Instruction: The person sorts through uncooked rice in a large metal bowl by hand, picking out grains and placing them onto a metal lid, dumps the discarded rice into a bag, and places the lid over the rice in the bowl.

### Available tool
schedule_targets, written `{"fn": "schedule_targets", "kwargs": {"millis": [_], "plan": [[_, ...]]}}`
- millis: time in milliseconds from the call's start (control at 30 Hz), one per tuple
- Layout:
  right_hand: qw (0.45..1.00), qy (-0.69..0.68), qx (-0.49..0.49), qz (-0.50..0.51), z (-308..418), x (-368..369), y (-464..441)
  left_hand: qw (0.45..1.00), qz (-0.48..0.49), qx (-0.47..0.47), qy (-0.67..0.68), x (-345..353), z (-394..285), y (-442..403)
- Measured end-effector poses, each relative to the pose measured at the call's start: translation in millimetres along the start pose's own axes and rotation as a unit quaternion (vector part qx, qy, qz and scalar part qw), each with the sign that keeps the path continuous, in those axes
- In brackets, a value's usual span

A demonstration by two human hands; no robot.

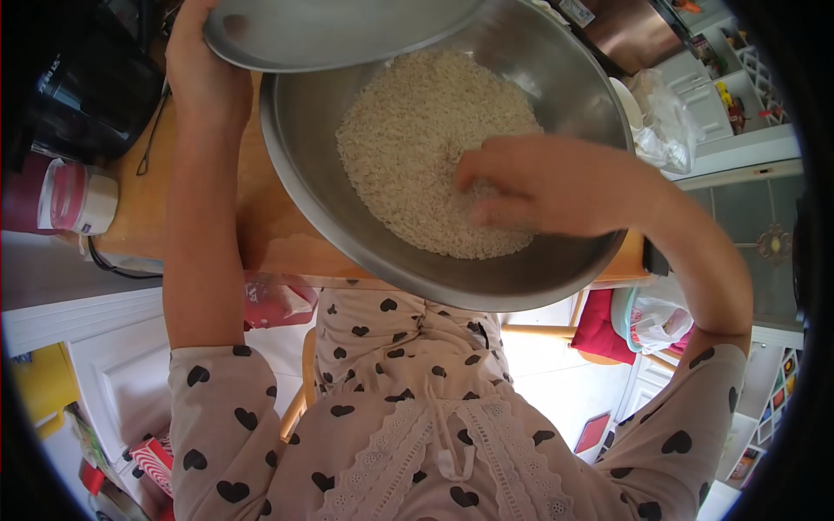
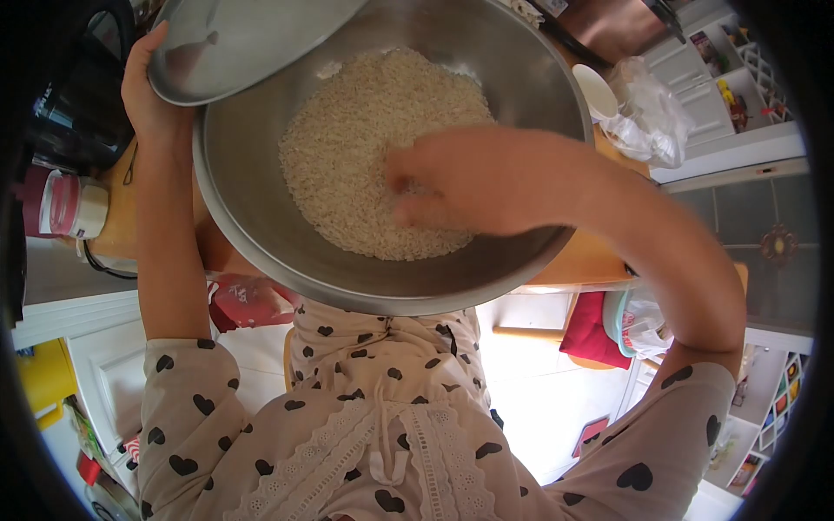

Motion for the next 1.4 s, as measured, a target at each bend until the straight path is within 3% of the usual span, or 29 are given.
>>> {"fn": "schedule_targets", "kwargs": {"millis": [67, 167, 267, 367, 467, 567, 667, 767, 800, 867, 933, 1000, 1100, 1200, 1300, 1400], "plan": [[1.000, -0.014, 0.002, 0.003, 11.2, 10.8, 4.4, 0.999, -0.003, -0.005, -0.035, 5.7, -2.3, 6.8], [0.993, -0.090, -0.076, 0.021, 21.6, 21.3, -1.8, 0.986, 0.142, -0.017, 0.082, 69.5, -19.2, 32.8], [0.955, -0.192, 0.085, 0.211, 16.7, 27.5, -2.5, 0.985, 0.150, 0.079, -0.015, 63.6, -16.5, 29.1], [0.888, -0.377, 0.084, 0.249, 7.9, 26.2, -5.7, 0.988, 0.142, 0.062, -0.011, 65.2, -20.7, 29.4], [0.882, -0.399, 0.077, 0.238, 0.3, 8.7, -3.9, 0.967, 0.238, 0.088, -0.036, 76.8, -34.2, 34.2], [0.877, -0.428, 0.032, 0.217, -1.3, -23.2, 3.1, 0.975, 0.139, 0.137, -0.110, 74.7, -36.9, 38.6], [0.876, -0.442, -0.045, 0.187, 5.8, -61.8, 3.2, 0.985, 0.097, 0.073, -0.126, 56.2, -25.4, 28.7], [0.900, -0.433, -0.030, 0.023, 22.5, -94.1, -9.1, 0.980, 0.082, 0.050, -0.172, 39.8, -18.1, 24.3], [0.910, -0.408, -0.052, 0.058, 26.6, -97.2, -22.0, 0.982, 0.064, 0.043, -0.171, 37.4, -16.4, 24.4], [0.828, -0.472, -0.076, 0.292, 36.8, -96.8, -43.2, 0.986, 0.045, 0.028, -0.159, 34.7, -12.9, 25.4], [0.816, -0.479, -0.075, 0.315, 42.8, -94.3, -54.5, 0.989, 0.043, 0.013, -0.141, 35.7, -10.1, 26.3], [0.887, -0.439, -0.052, 0.132, 34.6, -98.8, -70.9, 0.989, 0.052, 0.002, -0.141, 36.2, -9.1, 26.7], [0.894, -0.431, -0.072, 0.094, 31.7, -120.8, -66.6, 0.986, 0.063, -0.001, -0.156, 37.2, -9.0, 27.8], [0.905, -0.416, 0.004, 0.090, 36.7, -119.9, -58.4, 0.986, 0.071, 0.000, -0.149, 35.8, -7.6, 25.6], [0.910, -0.384, -0.049, 0.151, 45.5, -115.7, -69.6, 0.988, 0.069, -0.003, -0.135, 36.3, -7.3, 26.2], [0.911, -0.408, -0.045, 0.047, 39.2, -140.8, -74.6, 0.985, 0.093, -0.020, -0.143, 37.0, -5.7, 25.5]]}}
Point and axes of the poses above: each hand's wrist, its own y-axis away from the middle knuckle, its own x-axis out of the palm, z = x × y, the point moved 8 cm from there along -y, towards the middle knuckle, and after that the axes turned 14 degrees about x, right-handed, at the moved point
